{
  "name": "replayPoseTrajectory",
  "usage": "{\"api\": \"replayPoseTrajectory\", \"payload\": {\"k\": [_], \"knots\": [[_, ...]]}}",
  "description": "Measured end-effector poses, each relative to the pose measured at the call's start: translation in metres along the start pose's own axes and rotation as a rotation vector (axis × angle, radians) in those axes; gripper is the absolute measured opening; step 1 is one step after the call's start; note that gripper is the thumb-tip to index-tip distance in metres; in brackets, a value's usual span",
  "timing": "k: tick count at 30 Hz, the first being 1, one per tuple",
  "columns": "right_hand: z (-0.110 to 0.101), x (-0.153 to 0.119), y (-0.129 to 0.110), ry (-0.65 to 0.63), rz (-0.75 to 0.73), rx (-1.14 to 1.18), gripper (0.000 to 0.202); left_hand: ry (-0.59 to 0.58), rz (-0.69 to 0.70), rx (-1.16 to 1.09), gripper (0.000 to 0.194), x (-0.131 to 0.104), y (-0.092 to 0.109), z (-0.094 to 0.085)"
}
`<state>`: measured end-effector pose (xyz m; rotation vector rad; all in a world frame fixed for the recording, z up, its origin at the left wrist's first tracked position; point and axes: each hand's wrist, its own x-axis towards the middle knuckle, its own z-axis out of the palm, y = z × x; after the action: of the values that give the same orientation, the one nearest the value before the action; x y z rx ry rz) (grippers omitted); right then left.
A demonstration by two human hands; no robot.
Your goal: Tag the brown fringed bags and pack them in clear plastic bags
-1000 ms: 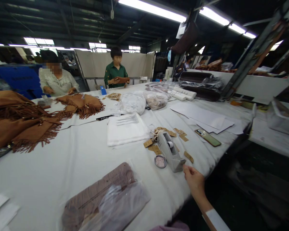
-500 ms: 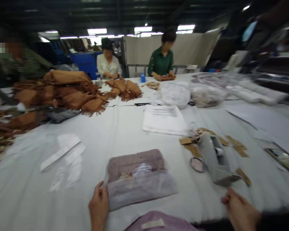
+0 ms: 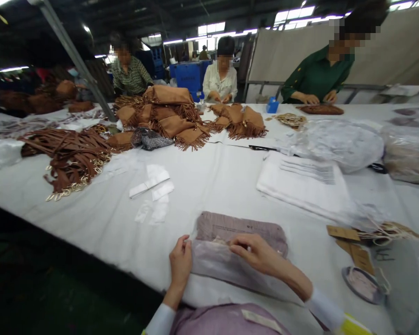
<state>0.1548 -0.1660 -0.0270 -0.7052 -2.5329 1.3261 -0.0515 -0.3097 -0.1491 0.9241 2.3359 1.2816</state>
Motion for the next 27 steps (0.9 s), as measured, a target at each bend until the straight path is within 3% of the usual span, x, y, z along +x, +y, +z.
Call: {"api": "replayPoseTrajectory", "payload": {"k": [4, 8, 16, 27], "knots": [[0.01, 0.065, -0.018, -0.343, -0.182, -0.12, 0.02, 0.004, -0.002, -0.023, 0.035, 0.0, 0.002, -0.001], [0.027, 0.102, -0.015, -0.466, -0.141, -0.367, 0.011, 0.01, 0.002, -0.039, 0.033, 0.0, 0.002, -0.001], [0.063, 0.119, -0.007, -0.364, -0.036, -0.535, 0.009, 0.003, -0.002, -0.059, 0.032, 0.001, -0.001, 0.0], [0.057, 0.123, 0.018, -0.099, 0.076, -0.488, 0.036, 0.018, -0.009, -0.062, 0.033, 0.001, 0.001, 0.002]]}}
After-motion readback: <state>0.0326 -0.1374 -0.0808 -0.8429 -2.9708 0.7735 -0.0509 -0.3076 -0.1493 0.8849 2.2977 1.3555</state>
